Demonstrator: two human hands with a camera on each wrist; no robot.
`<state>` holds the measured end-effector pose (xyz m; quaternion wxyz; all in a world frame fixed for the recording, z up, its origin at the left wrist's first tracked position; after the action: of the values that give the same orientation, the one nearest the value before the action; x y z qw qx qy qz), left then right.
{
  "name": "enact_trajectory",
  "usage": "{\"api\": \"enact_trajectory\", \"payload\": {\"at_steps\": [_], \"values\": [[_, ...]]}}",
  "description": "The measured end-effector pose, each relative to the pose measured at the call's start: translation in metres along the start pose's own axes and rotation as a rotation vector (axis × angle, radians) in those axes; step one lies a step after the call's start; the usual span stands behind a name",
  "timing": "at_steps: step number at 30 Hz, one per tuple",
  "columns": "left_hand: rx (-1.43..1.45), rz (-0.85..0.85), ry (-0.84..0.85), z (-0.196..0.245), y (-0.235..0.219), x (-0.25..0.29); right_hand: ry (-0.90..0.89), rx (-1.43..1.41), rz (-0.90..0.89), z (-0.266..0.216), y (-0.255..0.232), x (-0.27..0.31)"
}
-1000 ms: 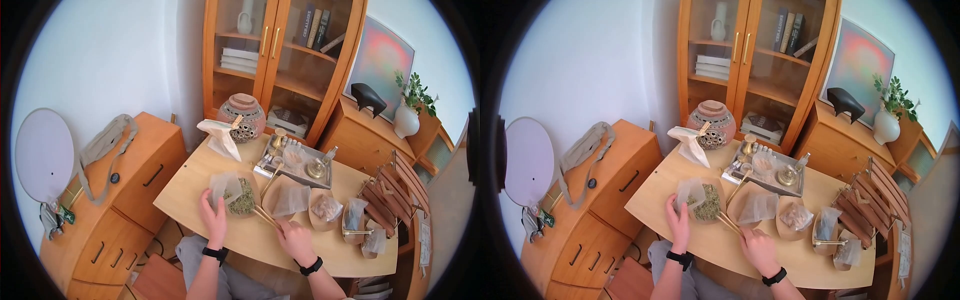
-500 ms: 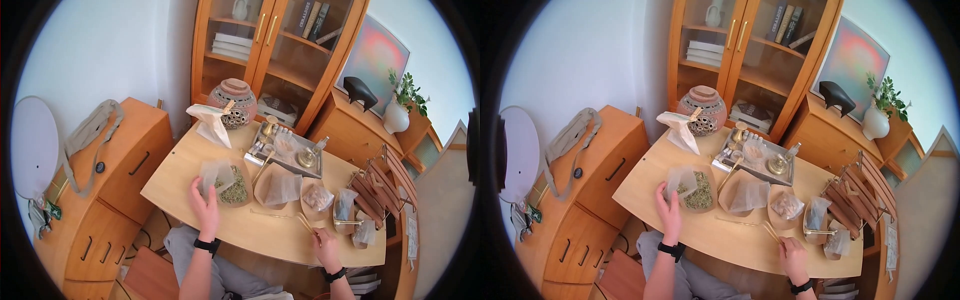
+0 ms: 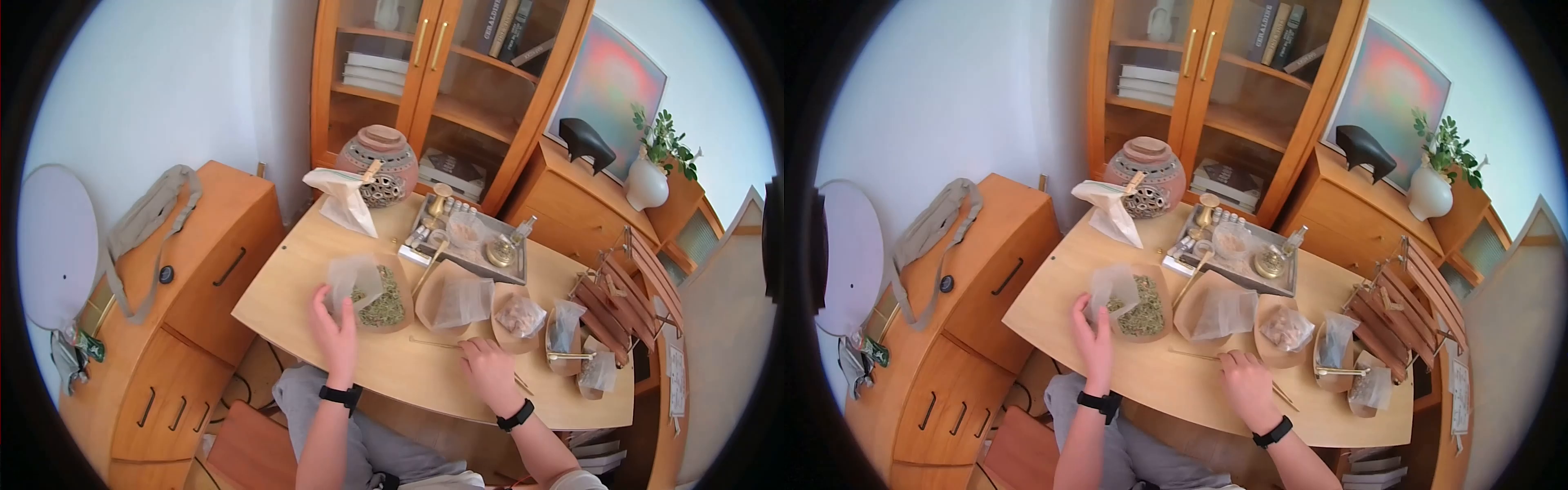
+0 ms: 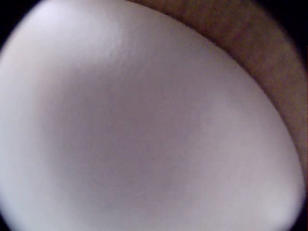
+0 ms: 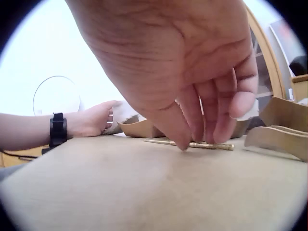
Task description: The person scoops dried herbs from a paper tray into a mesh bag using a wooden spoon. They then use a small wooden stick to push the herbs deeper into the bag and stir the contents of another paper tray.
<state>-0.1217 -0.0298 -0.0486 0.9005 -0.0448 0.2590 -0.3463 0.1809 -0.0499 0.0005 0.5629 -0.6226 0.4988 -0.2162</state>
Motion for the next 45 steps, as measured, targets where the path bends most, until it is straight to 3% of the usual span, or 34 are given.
{"api": "enact_trajectory", "payload": {"at_steps": [4,8,10,14,16,20,22,26,29,30,33,36,37,41,43,45], "values": [[-0.025,0.046,0.011,0.004,-0.002,0.001,-0.007,0.105,-0.124,0.004,0.02,-0.015],[-0.014,0.047,0.031,0.007,-0.002,-0.001,-0.071,0.118,-0.098,0.001,0.013,-0.01],[-0.019,0.056,0.029,0.006,-0.003,0.0,0.065,0.005,-0.112,0.007,0.006,-0.007],[-0.01,0.054,0.016,0.005,-0.003,0.0,0.098,-0.168,-0.124,-0.005,-0.017,-0.008],[-0.026,0.047,0.023,0.006,-0.002,-0.001,0.035,-0.12,0.017,-0.025,-0.047,-0.026],[-0.032,0.032,0.042,0.009,-0.001,-0.001,-0.078,-0.184,0.132,-0.06,-0.075,-0.074],[-0.047,0.039,0.047,0.007,-0.002,-0.002,-0.213,-0.274,0.087,-0.082,-0.068,-0.098],[0.02,0.02,0.036,0.004,0.0,-0.001,-0.223,-0.292,-0.001,-0.102,-0.027,-0.139],[0.02,0.025,0.032,0.005,0.0,-0.001,-0.103,-0.571,-0.04,-0.106,-0.002,-0.159],[0.016,0.019,0.021,0.006,0.0,-0.001,-0.115,-0.581,-0.035,-0.11,0.002,-0.164],[0.018,0.015,0.001,0.004,0.0,0.0,-0.115,-0.976,-0.096,-0.113,0.026,-0.177],[0.023,0.016,-0.012,0.0,0.001,-0.001,-0.062,-0.933,0.032,-0.101,0.007,-0.179],[0.024,0.011,-0.014,0.0,0.002,0.0,-0.145,-0.832,0.137,-0.104,-0.017,-0.175],[-0.001,-0.001,-0.044,0.0,0.002,0.004,-0.063,-0.93,0.213,-0.081,-0.064,-0.162],[0.103,0.003,-0.098,-0.006,0.005,0.003,-0.036,-0.592,0.188,-0.075,-0.079,-0.16],[0.087,0.009,-0.087,-0.005,0.005,0.002,-0.126,-0.533,0.176,-0.072,-0.066,-0.16]]}}
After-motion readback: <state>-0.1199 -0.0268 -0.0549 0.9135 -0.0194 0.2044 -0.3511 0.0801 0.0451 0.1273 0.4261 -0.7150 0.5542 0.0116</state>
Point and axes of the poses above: each hand's wrist, its own x-axis away from the middle knuckle, its own y-axis out of the palm, z = x × y, the point moved 8 cm from there along -x, towards the middle knuckle, and after that the axes turned 11 degrees about -x, right-handed, at the moved point
